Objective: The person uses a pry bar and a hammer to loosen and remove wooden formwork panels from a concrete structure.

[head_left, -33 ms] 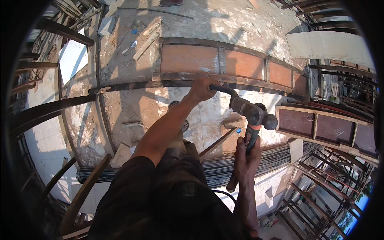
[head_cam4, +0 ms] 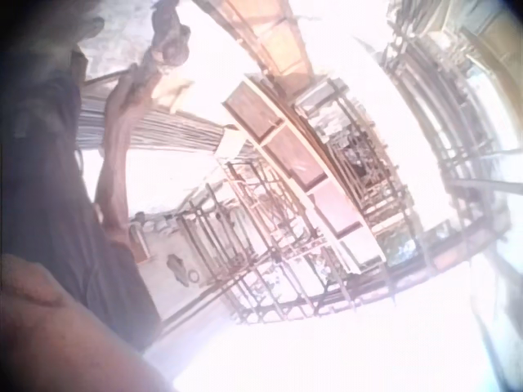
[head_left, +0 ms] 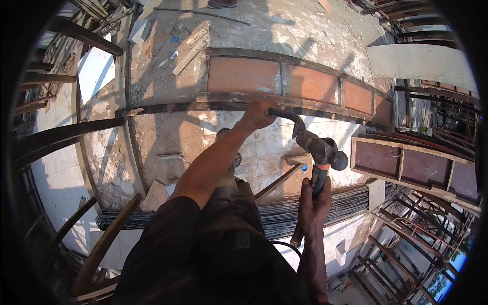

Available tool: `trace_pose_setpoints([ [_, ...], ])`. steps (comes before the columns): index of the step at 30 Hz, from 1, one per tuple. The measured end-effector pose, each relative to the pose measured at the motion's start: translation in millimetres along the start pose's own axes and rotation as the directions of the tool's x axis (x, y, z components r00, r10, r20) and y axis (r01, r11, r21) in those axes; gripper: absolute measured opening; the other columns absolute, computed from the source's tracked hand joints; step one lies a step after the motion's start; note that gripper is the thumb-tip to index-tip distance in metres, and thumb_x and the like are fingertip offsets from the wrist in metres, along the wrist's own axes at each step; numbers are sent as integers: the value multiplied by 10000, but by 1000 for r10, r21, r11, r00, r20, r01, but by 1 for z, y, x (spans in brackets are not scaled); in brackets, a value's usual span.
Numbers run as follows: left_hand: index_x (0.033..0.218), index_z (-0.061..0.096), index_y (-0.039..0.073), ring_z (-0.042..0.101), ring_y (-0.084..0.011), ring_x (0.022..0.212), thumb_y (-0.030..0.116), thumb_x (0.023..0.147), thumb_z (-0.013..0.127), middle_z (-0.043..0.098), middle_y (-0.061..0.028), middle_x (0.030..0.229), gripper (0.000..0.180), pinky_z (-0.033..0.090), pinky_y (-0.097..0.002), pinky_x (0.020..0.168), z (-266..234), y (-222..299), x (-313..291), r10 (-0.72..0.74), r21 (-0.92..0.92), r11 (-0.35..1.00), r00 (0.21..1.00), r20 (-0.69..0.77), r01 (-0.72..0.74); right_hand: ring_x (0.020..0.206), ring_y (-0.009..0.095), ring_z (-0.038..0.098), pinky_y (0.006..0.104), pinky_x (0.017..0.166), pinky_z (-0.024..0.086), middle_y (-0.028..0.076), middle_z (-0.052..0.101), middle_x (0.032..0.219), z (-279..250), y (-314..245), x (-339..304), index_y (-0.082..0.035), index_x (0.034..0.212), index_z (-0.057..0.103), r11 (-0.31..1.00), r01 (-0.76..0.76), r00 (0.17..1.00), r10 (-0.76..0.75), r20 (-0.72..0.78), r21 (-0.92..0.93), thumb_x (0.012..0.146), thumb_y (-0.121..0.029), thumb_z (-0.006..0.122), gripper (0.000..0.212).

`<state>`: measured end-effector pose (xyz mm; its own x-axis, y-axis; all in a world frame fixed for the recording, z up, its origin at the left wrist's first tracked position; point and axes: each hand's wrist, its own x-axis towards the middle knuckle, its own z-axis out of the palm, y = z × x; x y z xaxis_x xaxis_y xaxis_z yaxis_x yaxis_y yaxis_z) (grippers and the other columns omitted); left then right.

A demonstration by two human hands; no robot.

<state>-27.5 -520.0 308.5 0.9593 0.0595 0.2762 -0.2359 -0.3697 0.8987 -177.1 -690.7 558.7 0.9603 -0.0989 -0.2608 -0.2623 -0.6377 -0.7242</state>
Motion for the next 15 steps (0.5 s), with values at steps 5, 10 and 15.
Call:
trace_pose_setpoints([
  [5, 811, 737, 125, 641, -351, 615, 312, 873, 726, 656, -136, 677, 197, 482, -447, 563, -17, -11, -22, 43, -70, 996, 998, -55, -47, 523, 54, 473, 214, 460, 370, -6, 521, 682, -13, -64, -49, -43, 1072, 495, 894, -109, 987, 151, -63, 435, 978, -155, 624, 195],
  [10, 897, 749, 130, 663, -361, 687, 274, 857, 723, 686, -142, 758, 152, 499, -447, 596, -41, -3, -14, -20, -4, 1000, 999, 38, 20, 416, 49, 314, 232, 342, 248, -21, 383, 557, -55, -112, -53, -95, 1056, 479, 634, 475, 866, -214, -452, 610, 1022, -175, 555, 116],
  [15, 1005, 765, 149, 684, -372, 772, 177, 803, 706, 710, -144, 828, 213, 530, -434, 673, -50, 15, -10, 39, -103, 994, 999, 38, -34, 500, 29, 381, 212, 447, 283, -56, 431, 627, 26, -63, -19, -51, 989, 517, 986, -101, 995, 97, 38, 135, 1014, -169, 561, 128],
])
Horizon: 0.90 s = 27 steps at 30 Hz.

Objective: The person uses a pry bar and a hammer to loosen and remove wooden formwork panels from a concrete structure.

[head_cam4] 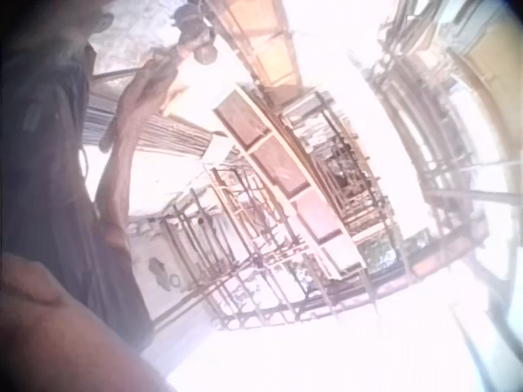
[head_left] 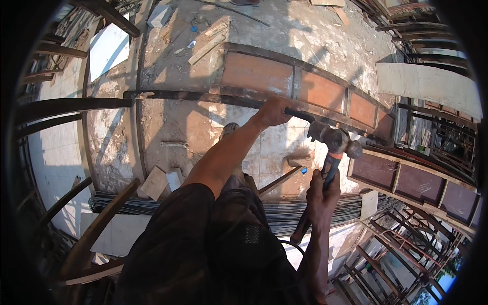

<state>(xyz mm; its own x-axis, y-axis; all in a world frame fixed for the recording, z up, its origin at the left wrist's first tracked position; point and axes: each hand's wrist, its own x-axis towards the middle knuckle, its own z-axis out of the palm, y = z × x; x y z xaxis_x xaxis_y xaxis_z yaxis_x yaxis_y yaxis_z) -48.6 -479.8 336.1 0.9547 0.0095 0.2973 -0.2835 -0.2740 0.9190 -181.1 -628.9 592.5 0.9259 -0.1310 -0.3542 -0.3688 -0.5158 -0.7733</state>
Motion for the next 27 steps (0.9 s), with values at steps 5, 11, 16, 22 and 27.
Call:
trace_pose_setpoints([
  [5, 954, 762, 130, 698, -314, 728, 168, 745, 742, 712, -157, 794, 214, 532, -400, 672, 5, -23, -11, -63, 58, 996, 997, -45, 66, 545, 31, 450, 213, 479, 347, -21, 524, 686, -34, -25, -28, -37, 1038, 547, 985, 47, 993, -27, -115, 168, 964, -136, 634, 152],
  [11, 973, 756, 117, 688, -342, 728, 148, 721, 740, 701, -176, 796, 254, 530, -405, 668, -14, -20, -1, -219, -51, 975, 975, -30, 218, 431, 29, 281, 212, 372, 257, -68, 332, 550, -78, -97, -26, -93, 948, 510, 623, 680, 725, -496, -478, 386, 1029, -225, 534, 157],
  [16, 924, 737, 88, 679, -373, 742, 138, 708, 735, 692, -180, 781, 222, 526, -416, 683, -17, -30, -10, -118, 19, 993, 992, -33, 119, 509, 29, 387, 217, 449, 310, -39, 472, 654, 0, 15, 12, -53, 939, 530, 979, 201, 980, -201, -2, 34, 1001, -136, 569, 110],
  [22, 864, 690, 35, 668, -390, 749, 109, 732, 721, 668, -215, 794, 154, 501, -428, 669, -27, -17, 2, -219, -107, 970, 975, 26, 221, 429, 13, 363, 207, 371, 243, -38, 462, 593, -47, -59, -28, -39, 997, 529, 959, 176, 982, -156, -107, 221, 987, -128, 607, 119],
  [27, 1096, 720, 34, 718, -332, 860, 154, 792, 778, 717, -217, 942, 332, 537, -376, 738, -30, -9, 12, -267, -79, 959, 960, 80, 273, 407, 26, 268, 228, 337, 218, -65, 342, 552, -70, -119, -18, -98, 950, 517, 655, 601, 790, -397, -468, 458, 1002, -177, 586, 117],
])
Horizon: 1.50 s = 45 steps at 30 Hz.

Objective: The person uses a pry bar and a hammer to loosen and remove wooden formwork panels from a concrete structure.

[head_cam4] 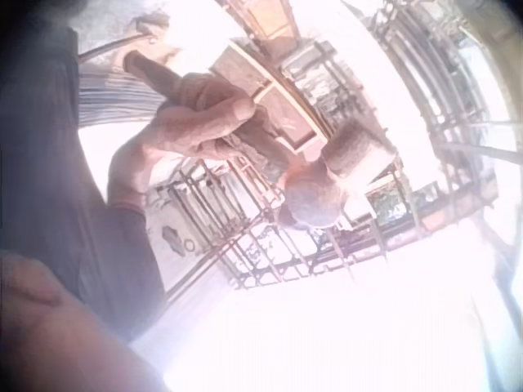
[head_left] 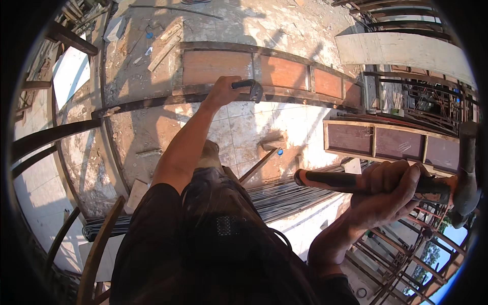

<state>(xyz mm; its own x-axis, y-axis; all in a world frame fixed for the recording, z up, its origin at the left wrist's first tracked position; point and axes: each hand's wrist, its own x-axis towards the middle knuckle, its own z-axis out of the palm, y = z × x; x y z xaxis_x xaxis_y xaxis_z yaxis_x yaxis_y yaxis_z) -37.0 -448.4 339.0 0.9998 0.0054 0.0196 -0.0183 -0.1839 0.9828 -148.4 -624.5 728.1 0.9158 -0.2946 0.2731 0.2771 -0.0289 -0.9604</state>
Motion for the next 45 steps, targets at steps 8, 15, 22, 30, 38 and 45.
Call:
trace_pose_setpoints([
  [8, 1010, 700, -14, 691, -213, 773, 11, 822, 659, 722, -145, 824, 194, 517, -332, 698, -22, -19, 3, 104, -12, 994, 994, -13, -104, 637, 112, 523, 344, 578, 429, 27, 548, 682, -51, 146, -55, 26, 1045, 599, 564, -398, 653, 728, 208, -723, 946, -220, 628, 266],
  [15, 948, 684, 15, 595, -104, 708, 105, 852, 698, 667, -133, 746, 132, 485, -303, 653, -44, -22, -19, -24, 11, 1000, 999, -45, 24, 443, 21, 356, 219, 393, 269, -46, 474, 594, 10, 0, -23, -39, 937, 570, 941, -198, 970, 228, 84, -275, 973, -156, 645, 143],
  [22, 990, 698, 30, 676, -284, 761, 159, 792, 735, 682, -201, 818, 238, 508, -386, 691, -23, -23, -1, 37, 60, 998, 992, -124, -30, 528, 69, 427, 234, 471, 344, -12, 510, 663, 21, 89, -57, -60, 915, 543, 903, -192, 913, 308, 267, -385, 1004, -213, 582, 182],
  [30, 1013, 715, 41, 705, -308, 832, 120, 774, 738, 716, -180, 890, 253, 520, -381, 743, -10, -12, -17, -1, 88, 996, 995, -98, 9, 480, 17, 405, 222, 424, 282, -52, 476, 609, -1, 51, -61, -14, 961, 586, 593, -447, 634, 738, 230, -669, 975, -168, 635, 162],
  [38, 977, 705, 30, 693, -367, 852, 102, 755, 710, 700, -195, 877, 233, 515, -426, 729, -15, -19, -11, 49, 162, 986, 991, -123, -29, 427, 75, 241, 242, 384, 225, -50, 249, 522, 38, 33, -31, -152, 670, 346, 994, -12, 998, 18, 56, -109, 1044, -351, 472, 442],
  [45, 978, 700, 37, 684, -377, 860, 111, 760, 699, 690, -210, 890, 230, 513, -437, 732, -14, -15, -12, 25, 123, 992, 996, -82, -14, 510, 26, 391, 224, 463, 313, -43, 489, 621, 8, 79, -54, -23, 894, 570, 645, -356, 695, 667, 269, -676, 951, -160, 669, 178],
])
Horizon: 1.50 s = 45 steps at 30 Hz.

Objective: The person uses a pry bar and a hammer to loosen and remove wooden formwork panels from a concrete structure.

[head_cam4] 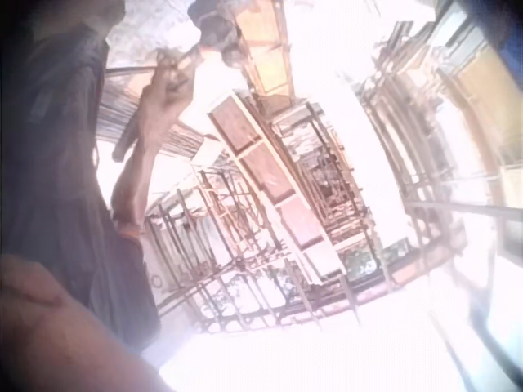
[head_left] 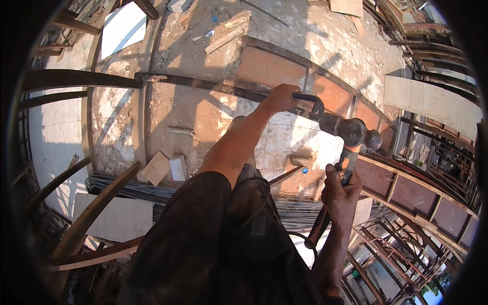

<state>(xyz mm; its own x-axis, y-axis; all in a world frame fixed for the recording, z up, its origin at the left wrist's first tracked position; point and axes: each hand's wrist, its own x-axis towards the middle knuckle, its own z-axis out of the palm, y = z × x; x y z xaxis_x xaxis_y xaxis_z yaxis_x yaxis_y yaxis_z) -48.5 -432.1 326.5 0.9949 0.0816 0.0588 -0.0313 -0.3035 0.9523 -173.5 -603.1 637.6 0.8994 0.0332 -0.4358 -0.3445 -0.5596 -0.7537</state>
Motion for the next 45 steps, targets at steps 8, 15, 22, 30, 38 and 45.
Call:
trace_pose_setpoints([
  [8, 1053, 706, 52, 687, -362, 927, 129, 744, 710, 708, -195, 949, 319, 526, -418, 795, -3, 2, 0, -35, 15, 999, 999, -10, 36, 415, 76, 281, 227, 366, 326, -35, 256, 514, -58, -113, -30, -161, 699, 323, 688, 662, 704, -435, -561, 297, 1067, -387, 388, 437],
  [15, 1055, 711, 77, 687, -360, 929, 158, 738, 708, 710, -188, 954, 327, 526, -453, 800, -9, -7, 0, 4, 84, 996, 999, -44, 0, 552, 35, 424, 245, 493, 338, -48, 481, 648, 34, 46, 1, -30, 905, 576, 979, -141, 969, 167, 180, -147, 923, -98, 673, 120],
  [22, 1054, 706, 68, 684, -382, 914, 159, 743, 711, 705, -200, 946, 325, 527, -448, 779, -2, -12, -18, -50, 11, 999, 998, -31, 51, 428, 45, 365, 213, 367, 261, -36, 404, 540, -22, -80, -40, -74, 795, 481, 913, 391, 871, -325, -367, 118, 956, -171, 653, 255],
  [30, 1072, 702, 81, 683, -370, 931, 160, 750, 713, 708, -192, 961, 331, 525, -431, 784, 8, -2, -13, -82, 38, 996, 996, -24, 83, 506, 32, 341, 231, 465, 283, -47, 486, 627, 4, 24, 33, -65, 821, 514, 972, 233, 963, -236, -132, -36, 989, -109, 598, 193],
  [38, 931, 668, 69, 641, -307, 728, 225, 823, 740, 641, -145, 766, 203, 493, -414, 639, -2, 64, -16, 43, -201, 973, 946, -322, -113, 352, 44, 346, 231, 313, 232, -41, 406, 512, -37, 30, 9, -84, 801, 487, 988, -71, 970, 100, -224, 135, 963, -103, 621, 211],
  [45, 765, 718, 75, 637, -332, 594, 288, 817, 764, 645, -128, 645, 224, 514, -398, 588, -2, 39, 62, 215, 108, 976, 913, -346, -189, 356, 65, 356, 243, 309, 268, -41, 371, 535, -32, 61, 8, -89, 858, 470, 925, -348, 903, 375, -209, 154, 955, -141, 624, 190],
])
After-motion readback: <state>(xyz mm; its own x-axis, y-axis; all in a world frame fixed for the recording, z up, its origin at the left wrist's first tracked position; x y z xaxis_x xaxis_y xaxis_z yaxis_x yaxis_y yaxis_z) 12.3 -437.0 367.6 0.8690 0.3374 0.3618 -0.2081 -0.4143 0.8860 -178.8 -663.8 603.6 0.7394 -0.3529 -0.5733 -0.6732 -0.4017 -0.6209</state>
